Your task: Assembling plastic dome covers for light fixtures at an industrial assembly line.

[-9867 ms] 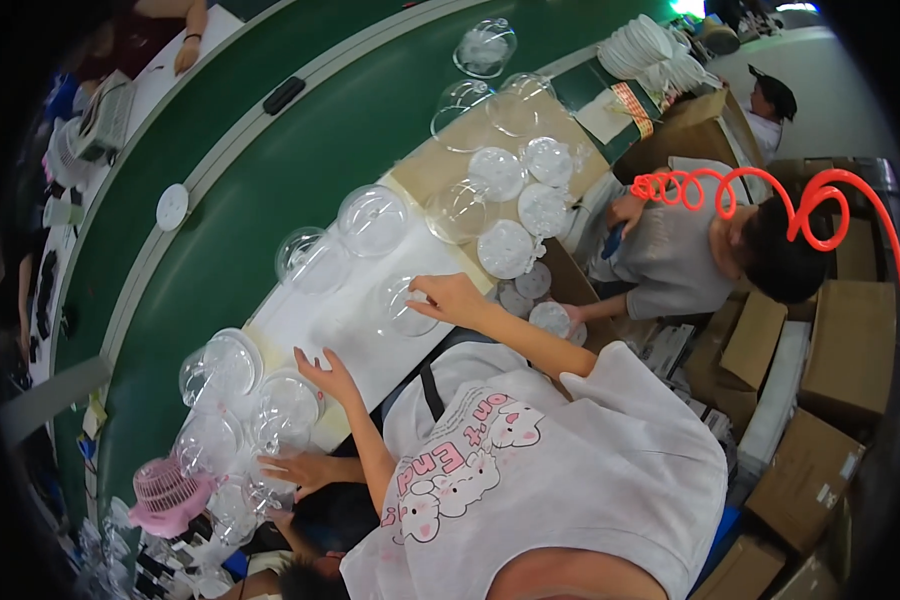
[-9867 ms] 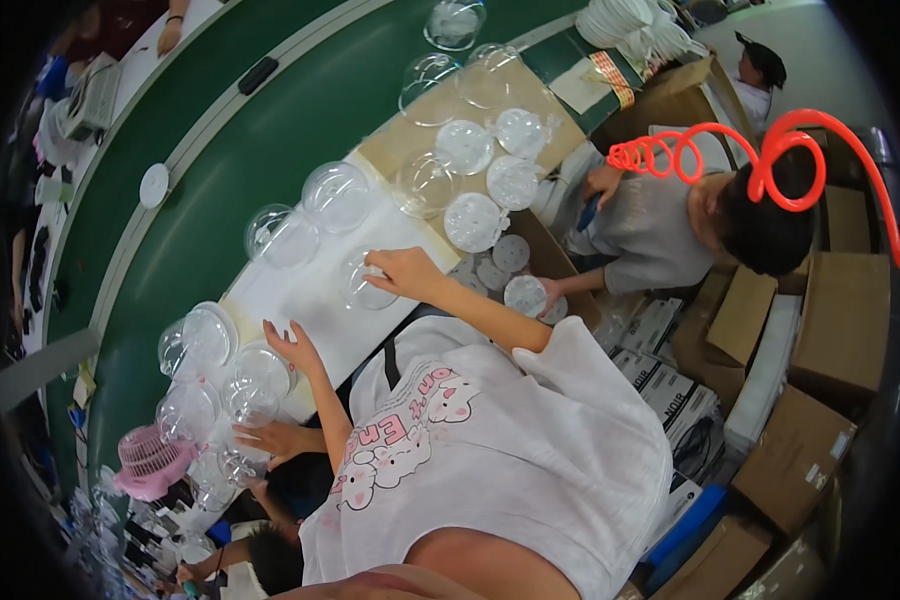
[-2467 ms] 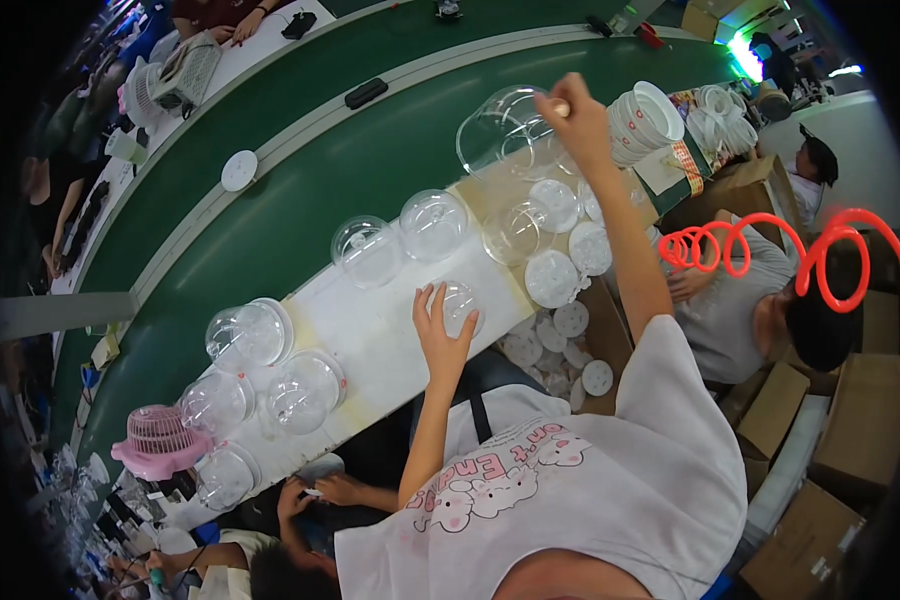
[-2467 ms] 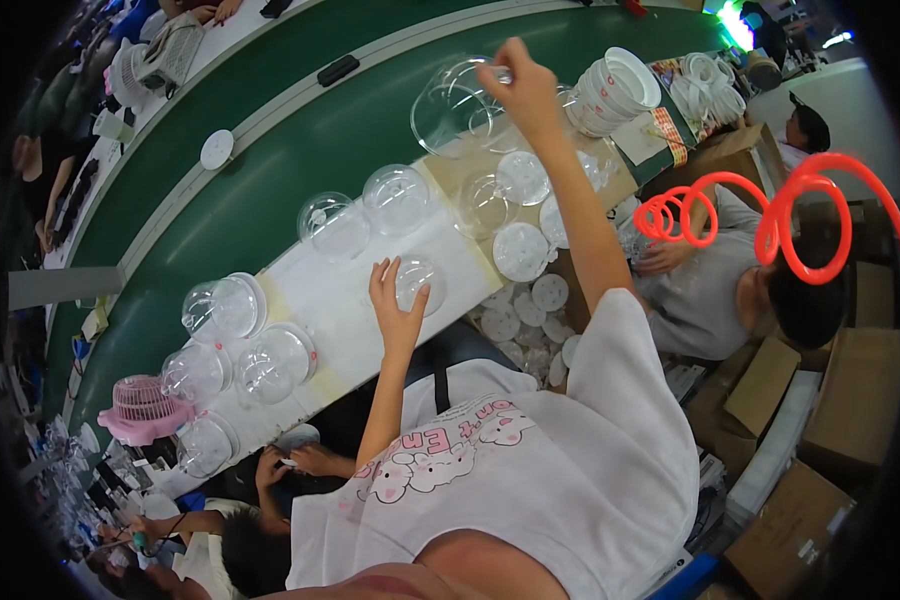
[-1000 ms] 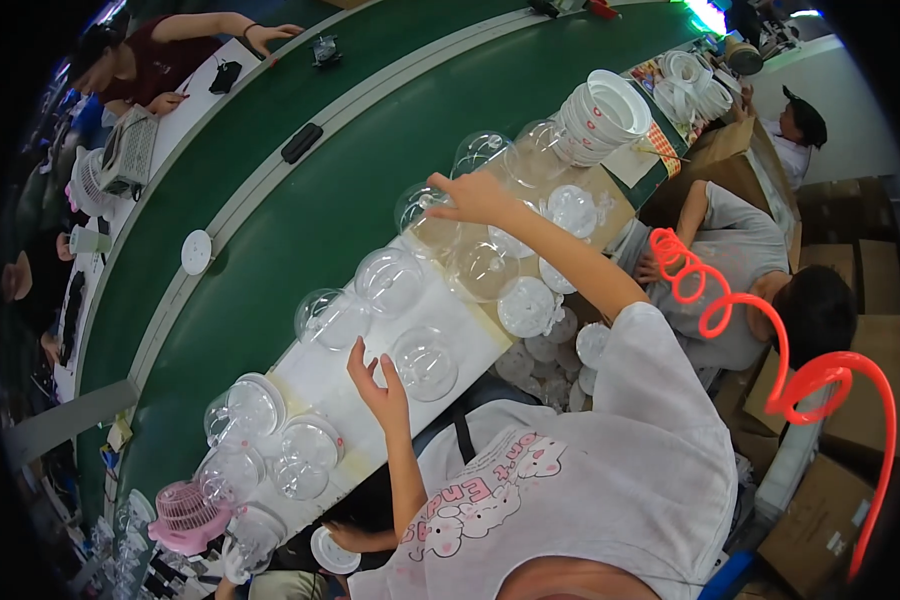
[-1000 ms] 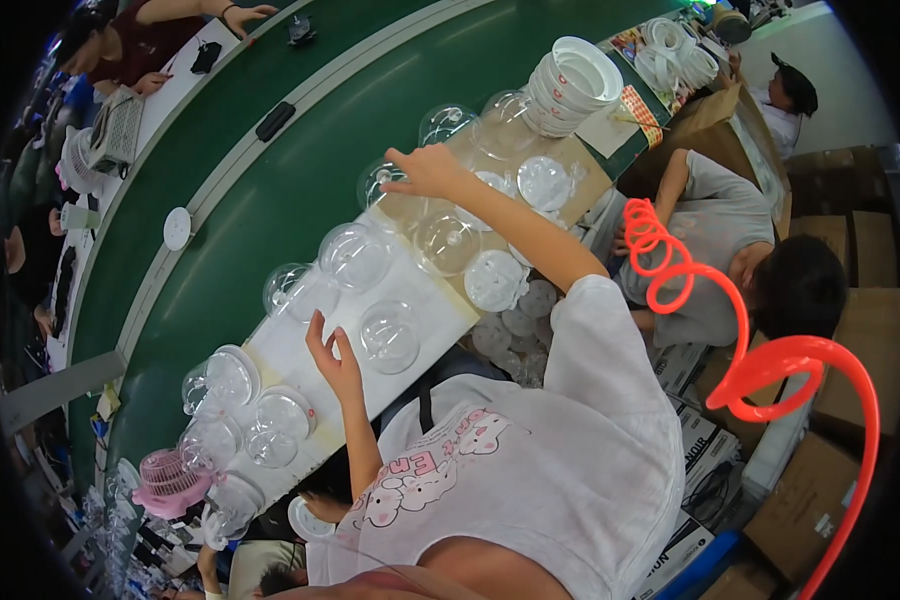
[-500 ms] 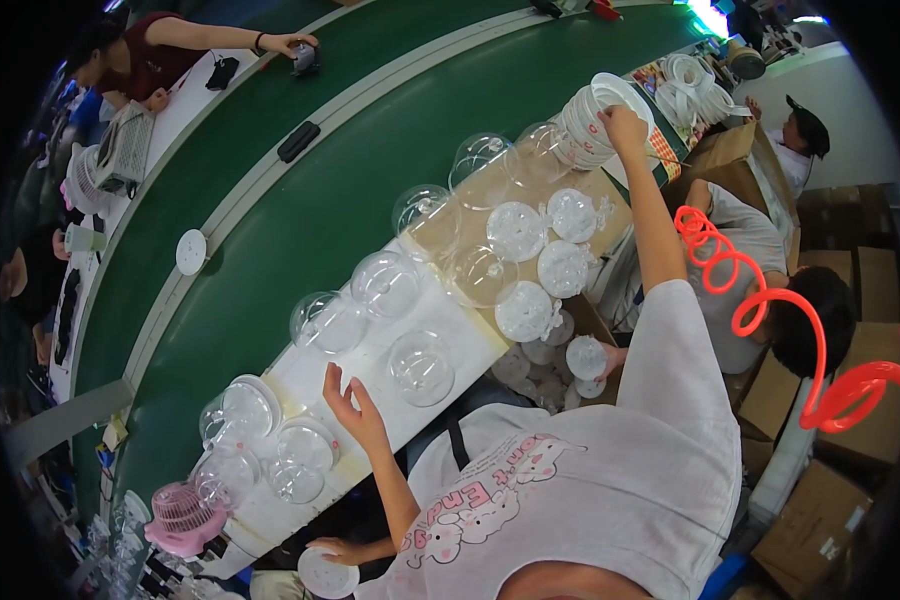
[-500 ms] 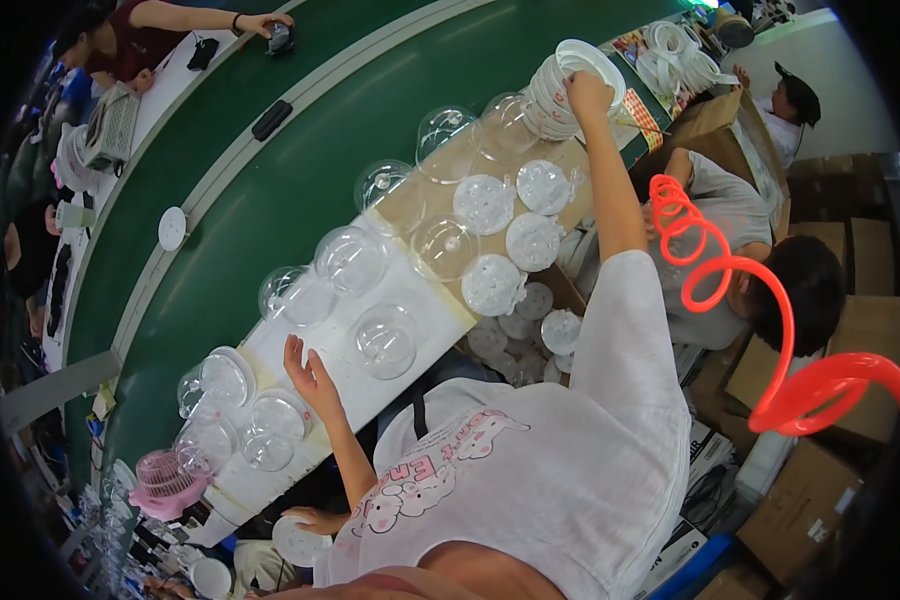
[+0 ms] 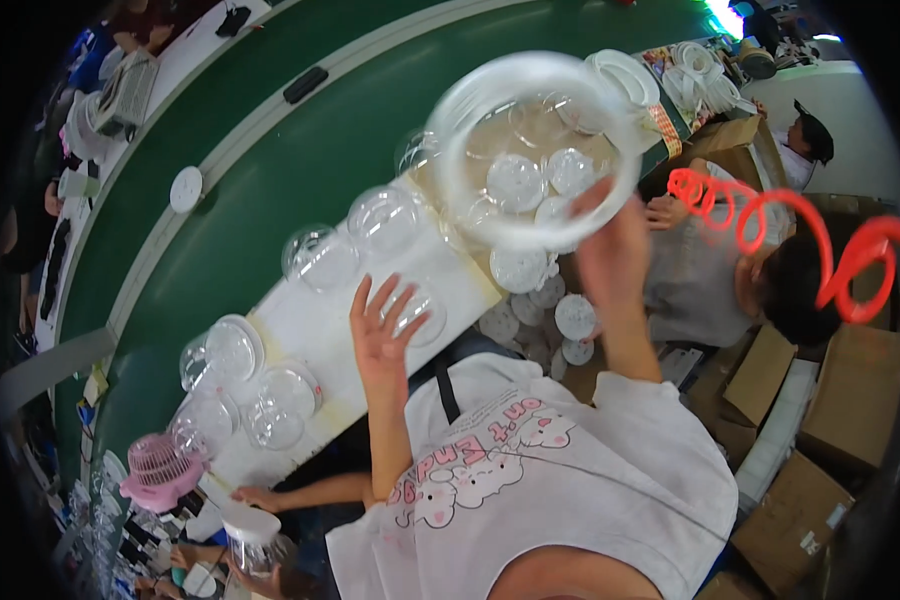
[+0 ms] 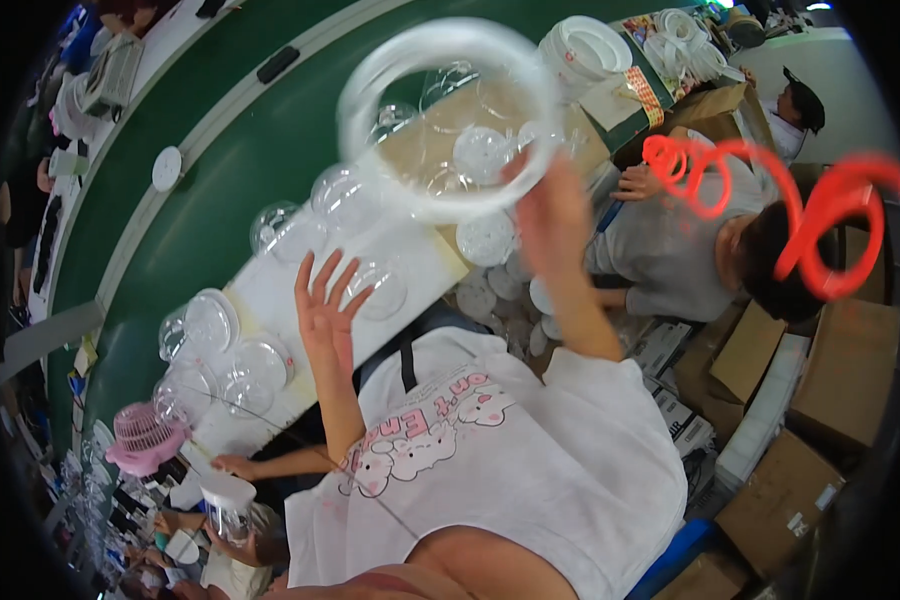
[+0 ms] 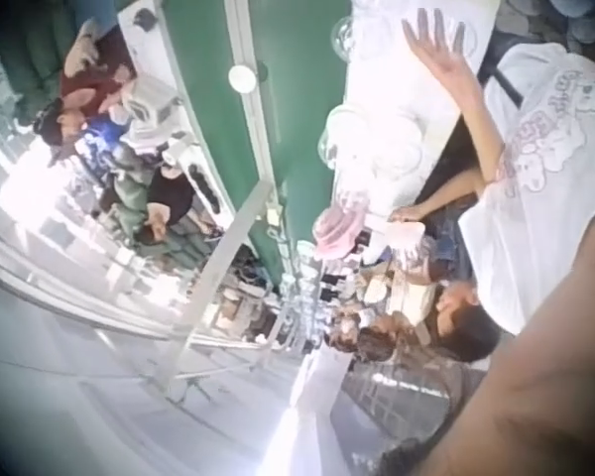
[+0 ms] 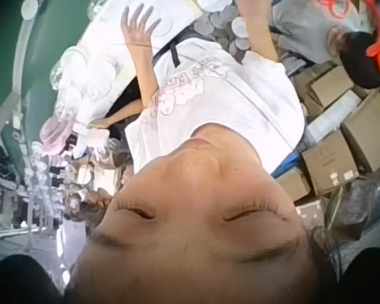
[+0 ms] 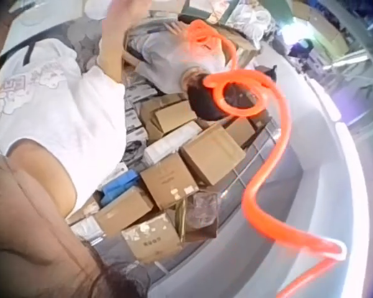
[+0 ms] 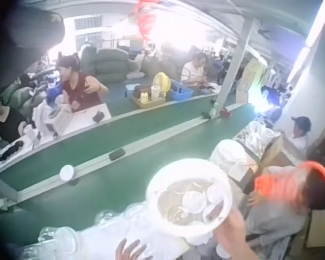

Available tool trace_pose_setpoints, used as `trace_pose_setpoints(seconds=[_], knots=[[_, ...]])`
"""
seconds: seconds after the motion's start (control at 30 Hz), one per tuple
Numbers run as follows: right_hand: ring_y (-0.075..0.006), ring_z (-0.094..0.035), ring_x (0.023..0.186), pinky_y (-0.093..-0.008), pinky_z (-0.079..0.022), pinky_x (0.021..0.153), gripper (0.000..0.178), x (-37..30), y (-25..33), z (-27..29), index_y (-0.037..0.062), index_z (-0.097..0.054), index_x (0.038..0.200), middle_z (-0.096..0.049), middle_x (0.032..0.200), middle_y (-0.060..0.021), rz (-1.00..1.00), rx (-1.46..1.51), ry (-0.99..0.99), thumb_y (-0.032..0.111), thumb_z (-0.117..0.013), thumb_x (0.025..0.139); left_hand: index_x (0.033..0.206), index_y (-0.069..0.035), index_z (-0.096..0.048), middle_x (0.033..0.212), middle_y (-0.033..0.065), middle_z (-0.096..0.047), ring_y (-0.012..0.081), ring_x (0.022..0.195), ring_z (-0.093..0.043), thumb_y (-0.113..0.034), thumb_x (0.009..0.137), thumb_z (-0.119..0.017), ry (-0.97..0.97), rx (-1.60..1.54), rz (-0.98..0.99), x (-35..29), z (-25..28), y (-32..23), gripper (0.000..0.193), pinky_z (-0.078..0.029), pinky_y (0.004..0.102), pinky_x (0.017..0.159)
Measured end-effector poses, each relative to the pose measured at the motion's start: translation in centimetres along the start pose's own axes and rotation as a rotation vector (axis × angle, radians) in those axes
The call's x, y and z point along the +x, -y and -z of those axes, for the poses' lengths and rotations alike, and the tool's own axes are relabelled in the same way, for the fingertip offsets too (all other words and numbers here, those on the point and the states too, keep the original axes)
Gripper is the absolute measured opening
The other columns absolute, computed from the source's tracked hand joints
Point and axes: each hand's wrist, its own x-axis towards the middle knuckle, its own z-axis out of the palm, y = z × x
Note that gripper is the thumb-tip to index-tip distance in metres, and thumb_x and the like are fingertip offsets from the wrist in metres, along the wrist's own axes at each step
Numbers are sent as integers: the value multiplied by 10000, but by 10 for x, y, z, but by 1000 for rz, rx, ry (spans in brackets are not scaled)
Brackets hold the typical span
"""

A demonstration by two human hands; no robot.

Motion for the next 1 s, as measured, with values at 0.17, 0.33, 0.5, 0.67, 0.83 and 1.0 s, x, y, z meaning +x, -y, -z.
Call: trace_pose_setpoints(seconds=[0.17, 0.33, 0.5, 0.67, 0.83, 1.0], knots=[[-183, -512, 1048, -309, -404, 913, 224, -130, -73, -11, 38, -490, 1131, -531, 1091, -71, -519, 103, 309, 126, -443, 930, 1363, -103, -214, 937, 79, -491, 170, 635, -547, -298, 808, -599, -318, -215, 20, -45, 1, -9, 703, -520, 327, 511], [-325, -477, 1099, -397, -378, 927, 380, -102, -65, 75, 99, -574, 1088, -518, 1183, -137, 211, -1571, 426, 62, -634, 715, 1283, -88, -357, 731, 6, -435, 83, 419, -373, -186, 839, -540, -577, -175, -42, -88, 70, -14, 490, -353, 195, 336], [-294, -525, 1025, -405, -425, 842, 428, -41, -79, 199, 140, -573, 1080, -567, 1056, -84, 436, -2058, 698, 61, -627, 662, 1144, -88, -438, 702, 9, -448, 92, 446, -408, -206, 896, -502, -698, -125, -32, -119, 131, 15, 281, -370, 215, 366], [-230, -580, 899, -363, -472, 683, 328, -24, -81, 206, 151, -605, 1001, -593, 840, -37, 242, -2026, 980, 68, -601, 684, 1126, -96, -448, 706, -6, -447, 87, 511, -438, -196, 885, -539, -915, -125, -57, -126, 176, 71, 276, -421, 226, 434], [-200, -599, 784, -302, -478, 628, 347, -57, -33, 173, 100, -597, 1068, -619, 814, -56, -82, -1771, 782, 134, -670, 731, 1171, -81, -428, 781, 6, -484, 93, 636, -500, -197, 880, -569, -900, -47, -100, -124, 200, 119, 343, -454, 235, 504], [-81, -544, 685, -227, -440, 577, 368, -93, 14, 88, 69, -574, 1116, -591, 755, 3, -547, -1269, 530, 121, -669, 764, 1158, -67, -430, 821, 29, -493, 109, 645, -516, -241, 869, -592, -926, 21, -52, -109, 215, 147, 374, -451, 245, 510]])
